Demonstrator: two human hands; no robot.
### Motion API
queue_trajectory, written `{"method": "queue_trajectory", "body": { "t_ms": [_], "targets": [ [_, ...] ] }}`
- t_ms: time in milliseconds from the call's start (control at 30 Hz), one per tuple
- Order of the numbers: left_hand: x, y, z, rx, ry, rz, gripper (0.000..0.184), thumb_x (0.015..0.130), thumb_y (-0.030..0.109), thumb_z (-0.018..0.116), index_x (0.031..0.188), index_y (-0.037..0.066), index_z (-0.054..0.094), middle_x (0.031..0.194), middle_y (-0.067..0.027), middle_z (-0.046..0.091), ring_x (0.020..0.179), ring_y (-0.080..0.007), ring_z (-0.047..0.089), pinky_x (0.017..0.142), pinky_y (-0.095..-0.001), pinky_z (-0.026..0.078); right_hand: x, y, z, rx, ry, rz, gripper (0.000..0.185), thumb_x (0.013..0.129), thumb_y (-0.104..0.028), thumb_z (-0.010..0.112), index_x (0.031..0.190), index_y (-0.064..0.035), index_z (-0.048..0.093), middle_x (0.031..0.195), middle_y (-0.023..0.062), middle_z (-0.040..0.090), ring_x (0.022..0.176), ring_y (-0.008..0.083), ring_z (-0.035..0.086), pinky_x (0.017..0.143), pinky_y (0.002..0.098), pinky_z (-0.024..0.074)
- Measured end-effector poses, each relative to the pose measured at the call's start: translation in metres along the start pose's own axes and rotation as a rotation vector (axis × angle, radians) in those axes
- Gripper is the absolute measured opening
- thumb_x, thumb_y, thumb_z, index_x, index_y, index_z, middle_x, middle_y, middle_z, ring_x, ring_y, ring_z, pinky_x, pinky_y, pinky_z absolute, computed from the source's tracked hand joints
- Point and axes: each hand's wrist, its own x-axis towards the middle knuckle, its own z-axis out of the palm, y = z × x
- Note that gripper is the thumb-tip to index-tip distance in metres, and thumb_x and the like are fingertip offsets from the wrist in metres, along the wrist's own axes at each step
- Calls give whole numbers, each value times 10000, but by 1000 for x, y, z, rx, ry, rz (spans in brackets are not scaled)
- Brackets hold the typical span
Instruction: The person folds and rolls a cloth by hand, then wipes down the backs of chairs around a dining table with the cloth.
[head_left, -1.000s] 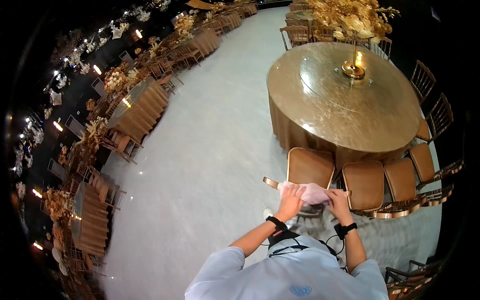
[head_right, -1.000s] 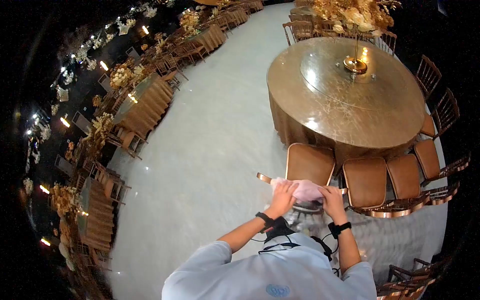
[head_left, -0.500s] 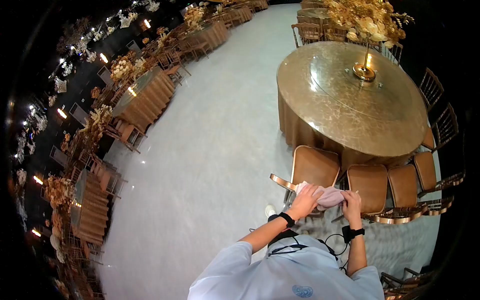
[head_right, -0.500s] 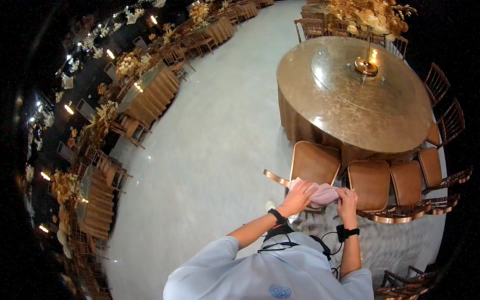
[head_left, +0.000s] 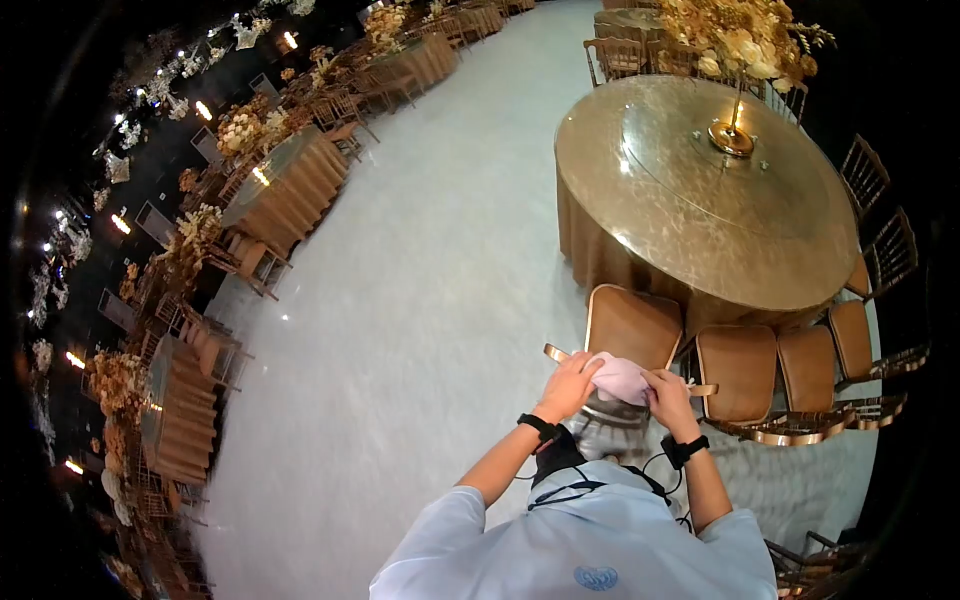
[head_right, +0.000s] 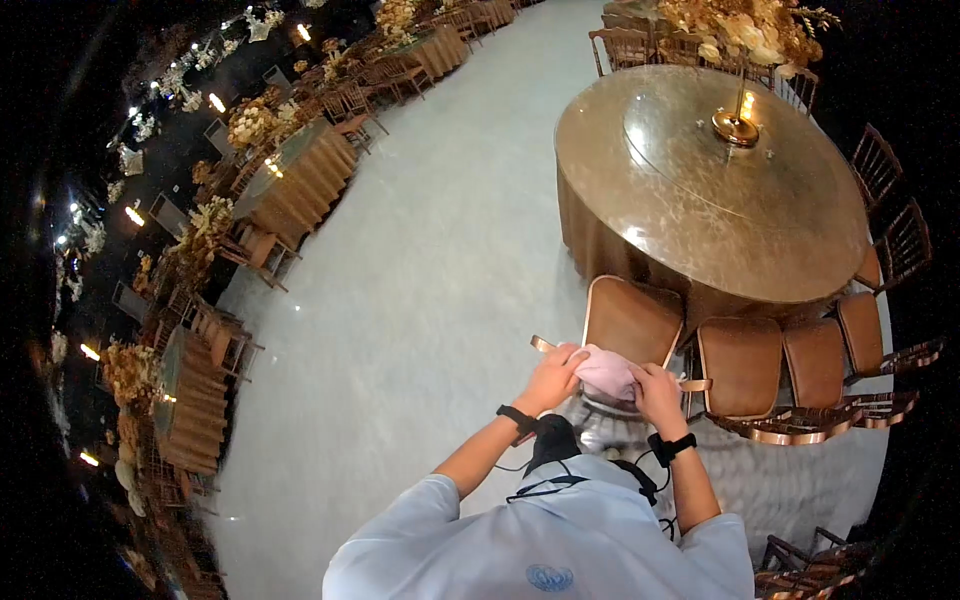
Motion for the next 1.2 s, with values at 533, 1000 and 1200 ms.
{"method": "queue_trajectory", "body": {
  "t_ms": [533,1000,1200],
  "targets": [
    [-12,-34,-6,55,17,-180,460,859,153,570,1312,102,504,1347,-235,478,1279,-425,412,1096,-496,309,3,-12,38,0,34,-220,432,757,-62,653,1184,-89,592,1113,124,606,1015,336,569,874,440,433],
    [9,47,36,80,-17,21,569,819,188,652,1358,134,480,1352,-172,459,1351,-385,314,1126,-529,218,-42,45,-23,-65,181,-73,340,768,-8,617,1100,-78,644,1136,108,633,1103,313,558,976,455,390],
    [16,58,41,91,-6,109,571,837,155,616,1384,190,458,1352,-168,452,1324,-370,347,1097,-557,236,-51,58,-23,-198,204,6,355,776,-32,637,1127,-87,641,1152,129,639,1146,317,554,1002,449,385]
  ]
}}
